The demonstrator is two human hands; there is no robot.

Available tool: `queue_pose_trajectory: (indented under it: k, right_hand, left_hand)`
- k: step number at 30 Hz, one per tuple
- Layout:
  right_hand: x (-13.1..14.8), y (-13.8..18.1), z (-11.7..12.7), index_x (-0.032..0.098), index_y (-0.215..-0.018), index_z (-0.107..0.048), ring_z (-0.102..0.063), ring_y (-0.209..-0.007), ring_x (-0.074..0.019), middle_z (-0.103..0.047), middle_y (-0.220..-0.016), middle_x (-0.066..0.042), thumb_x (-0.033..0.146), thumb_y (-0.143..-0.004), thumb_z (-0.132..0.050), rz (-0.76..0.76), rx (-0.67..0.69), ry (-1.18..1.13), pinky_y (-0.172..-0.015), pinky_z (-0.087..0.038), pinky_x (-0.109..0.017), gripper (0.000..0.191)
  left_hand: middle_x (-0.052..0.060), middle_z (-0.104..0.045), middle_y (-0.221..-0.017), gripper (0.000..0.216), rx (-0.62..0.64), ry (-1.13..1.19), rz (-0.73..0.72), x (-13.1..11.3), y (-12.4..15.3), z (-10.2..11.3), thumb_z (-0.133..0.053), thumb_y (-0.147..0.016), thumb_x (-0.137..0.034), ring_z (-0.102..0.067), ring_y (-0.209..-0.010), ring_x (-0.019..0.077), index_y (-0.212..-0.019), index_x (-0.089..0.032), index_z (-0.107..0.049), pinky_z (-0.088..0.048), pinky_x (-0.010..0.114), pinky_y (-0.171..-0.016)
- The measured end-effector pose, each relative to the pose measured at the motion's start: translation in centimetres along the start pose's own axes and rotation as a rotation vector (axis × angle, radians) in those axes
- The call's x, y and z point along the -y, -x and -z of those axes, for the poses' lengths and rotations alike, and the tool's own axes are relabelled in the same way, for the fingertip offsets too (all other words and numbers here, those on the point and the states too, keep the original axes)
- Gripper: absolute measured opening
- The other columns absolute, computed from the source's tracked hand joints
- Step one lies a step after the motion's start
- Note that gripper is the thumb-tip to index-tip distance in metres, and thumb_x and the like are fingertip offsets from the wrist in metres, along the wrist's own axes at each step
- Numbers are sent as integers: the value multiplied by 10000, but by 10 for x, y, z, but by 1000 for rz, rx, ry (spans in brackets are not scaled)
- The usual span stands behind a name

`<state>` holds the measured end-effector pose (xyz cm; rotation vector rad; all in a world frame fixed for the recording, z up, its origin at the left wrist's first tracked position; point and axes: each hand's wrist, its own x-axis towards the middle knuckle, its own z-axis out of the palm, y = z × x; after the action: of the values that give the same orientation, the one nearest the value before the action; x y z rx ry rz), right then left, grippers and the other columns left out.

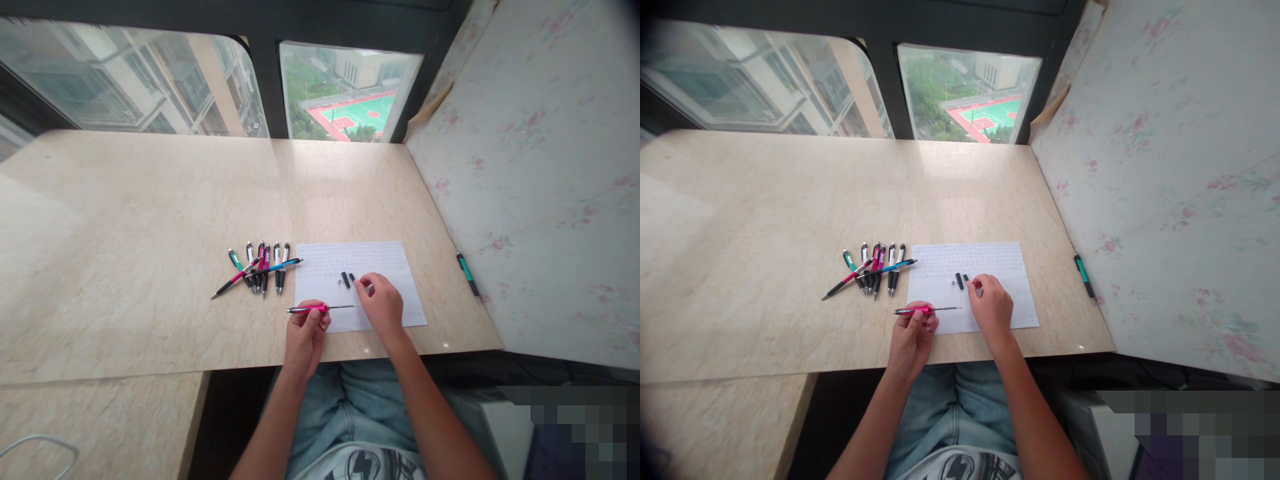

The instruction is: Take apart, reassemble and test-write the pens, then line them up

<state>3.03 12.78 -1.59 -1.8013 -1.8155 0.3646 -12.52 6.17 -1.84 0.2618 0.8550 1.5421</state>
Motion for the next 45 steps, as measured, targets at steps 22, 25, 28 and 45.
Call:
queue_pose_trajectory:
  k: [22, 25, 28, 45]
  right_hand:
    - [17, 15, 63, 198, -813, -685, -583, -635, -149, -679, -723, -15, 334, -912, -584, 136, 438, -516, -567, -443, -259, 196]
    - [18, 14, 65, 198, -841, -691, -585, -645, -149, -688, -749, -22, 301, -908, -585, 180, 419, -480, -573, -453, -265, 163]
    - [17, 14, 67, 199, -850, -689, -588, -648, -149, -684, -752, -24, 280, -903, -589, 210, 428, -470, -580, -465, -267, 139]
    - [-1, 14, 64, 207, -778, -657, -613, -663, -169, -687, -732, -24, 340, -924, -547, 87, 289, -449, -603, -480, -278, 226]
  left_hand:
    - [70, -726, -848, 176, 79, -155, 31, 0, 5, -4, -793, -776, -284, -635, -701, 124, -880, -154, -736, -477, 236, -654]
    - [82, -744, -855, 190, 113, -163, 58, -1, 5, -6, -788, -781, -294, -669, -703, 149, -892, -156, -719, -484, 248, -640]
    - [65, -741, -833, 194, 106, -140, 47, -1, 4, -5, -795, -775, -283, -667, -675, 136, -896, -157, -712, -481, 234, -618]
    - [36, -720, -840, 227, 25, -27, 45, -1, 1, -3, -814, -760, -307, -645, -678, 95, -901, -187, -683, -491, 199, -630]
